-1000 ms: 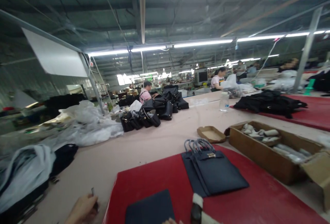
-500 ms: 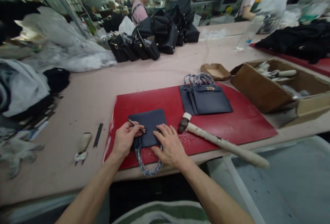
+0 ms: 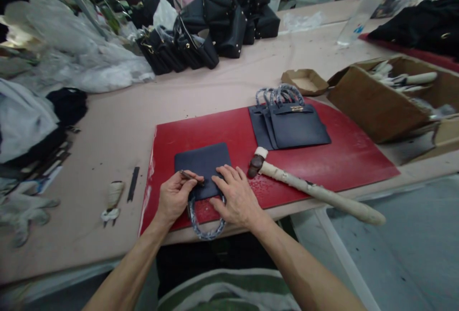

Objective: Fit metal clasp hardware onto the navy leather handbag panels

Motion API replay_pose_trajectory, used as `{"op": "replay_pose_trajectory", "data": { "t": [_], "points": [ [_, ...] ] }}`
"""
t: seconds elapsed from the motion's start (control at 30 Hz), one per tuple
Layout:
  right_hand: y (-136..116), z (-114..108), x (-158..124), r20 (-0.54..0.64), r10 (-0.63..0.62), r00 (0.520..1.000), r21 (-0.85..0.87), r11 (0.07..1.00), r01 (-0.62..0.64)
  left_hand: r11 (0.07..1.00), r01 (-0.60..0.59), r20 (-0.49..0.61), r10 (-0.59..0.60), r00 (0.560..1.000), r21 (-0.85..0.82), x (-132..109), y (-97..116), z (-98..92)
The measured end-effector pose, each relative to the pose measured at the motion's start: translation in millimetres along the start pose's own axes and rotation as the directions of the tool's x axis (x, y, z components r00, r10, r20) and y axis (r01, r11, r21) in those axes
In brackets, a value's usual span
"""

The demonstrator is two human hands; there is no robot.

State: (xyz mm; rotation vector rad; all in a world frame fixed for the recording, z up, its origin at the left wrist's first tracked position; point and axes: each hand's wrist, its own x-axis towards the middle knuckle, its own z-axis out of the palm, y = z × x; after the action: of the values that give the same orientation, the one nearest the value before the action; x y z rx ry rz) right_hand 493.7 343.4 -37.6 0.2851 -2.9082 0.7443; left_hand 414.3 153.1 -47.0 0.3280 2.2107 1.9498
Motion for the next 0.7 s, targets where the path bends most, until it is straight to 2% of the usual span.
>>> {"op": "replay_pose_trajectory", "data": {
  "t": [0.37,0.7],
  "points": [
    [-0.2,1.1,0.6,0.001,0.002,1.000,-0.008,1.000,-0.002,0.990,-0.076,-0.015,0.078,0.997,0.118,-1.1,-3.9,3.9],
    [-0.2,0.9,-0.2,-0.004,-0.004,1.000,-0.003,1.000,0.004,0.988,-0.075,-0.021,0.079,0.997,0.133,-0.4,-5.0,4.1]
  ]
}}
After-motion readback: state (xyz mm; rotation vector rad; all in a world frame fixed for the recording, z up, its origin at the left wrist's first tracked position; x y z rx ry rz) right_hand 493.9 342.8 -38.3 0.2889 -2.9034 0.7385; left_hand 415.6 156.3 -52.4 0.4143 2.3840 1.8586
